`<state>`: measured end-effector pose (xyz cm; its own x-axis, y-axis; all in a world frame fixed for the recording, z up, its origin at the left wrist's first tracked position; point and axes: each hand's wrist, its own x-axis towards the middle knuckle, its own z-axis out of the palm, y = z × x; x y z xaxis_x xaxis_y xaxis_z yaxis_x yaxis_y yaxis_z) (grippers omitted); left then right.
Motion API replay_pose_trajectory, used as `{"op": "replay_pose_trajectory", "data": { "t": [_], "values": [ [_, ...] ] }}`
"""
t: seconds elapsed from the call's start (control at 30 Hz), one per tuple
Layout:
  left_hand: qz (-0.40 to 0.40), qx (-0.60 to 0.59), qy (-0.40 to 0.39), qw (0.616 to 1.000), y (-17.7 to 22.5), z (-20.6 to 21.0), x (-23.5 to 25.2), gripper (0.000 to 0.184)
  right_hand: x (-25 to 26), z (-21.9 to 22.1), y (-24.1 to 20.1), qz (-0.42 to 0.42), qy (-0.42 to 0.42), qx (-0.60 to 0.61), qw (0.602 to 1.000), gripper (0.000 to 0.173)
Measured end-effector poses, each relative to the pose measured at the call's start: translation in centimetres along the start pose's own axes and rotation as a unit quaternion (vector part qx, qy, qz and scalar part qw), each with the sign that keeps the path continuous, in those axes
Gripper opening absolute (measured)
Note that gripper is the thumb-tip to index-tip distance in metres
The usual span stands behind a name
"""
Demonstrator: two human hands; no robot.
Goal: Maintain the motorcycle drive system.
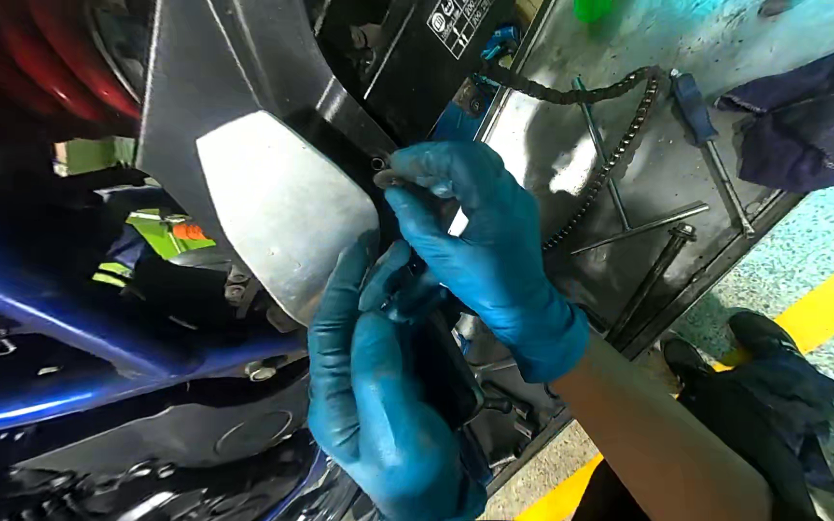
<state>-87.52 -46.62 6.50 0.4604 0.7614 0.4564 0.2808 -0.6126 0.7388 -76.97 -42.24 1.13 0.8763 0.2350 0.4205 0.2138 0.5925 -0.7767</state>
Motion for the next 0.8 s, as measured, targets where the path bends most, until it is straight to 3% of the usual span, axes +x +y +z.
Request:
{"op": "replay_pose_trajectory", "data": {
  "t": [0.27,0.37,0.57,0.8],
  "values": [
    [0.009,-0.023,0.038,0.999,-0.5,0.3,-0.2,0.041,0.7,1.1,0.5,-0.015,-0.018,-0.105,0.994,0.024],
    [0.015,-0.016,0.043,0.999,-0.7,0.0,-0.2,0.042,0.8,1.2,0.3,-0.078,-0.016,-0.212,0.974,0.016],
    [0.0,-0.051,0.031,0.998,-1.1,-0.1,-0.3,0.038,0.6,1.1,0.2,-0.127,-0.042,-0.328,0.935,0.015],
    [0.008,-0.044,0.06,0.997,-2.6,-0.3,-1.1,0.035,1.7,0.8,-1.1,-0.119,-0.132,-0.412,0.894,0.017]
  ]
}}
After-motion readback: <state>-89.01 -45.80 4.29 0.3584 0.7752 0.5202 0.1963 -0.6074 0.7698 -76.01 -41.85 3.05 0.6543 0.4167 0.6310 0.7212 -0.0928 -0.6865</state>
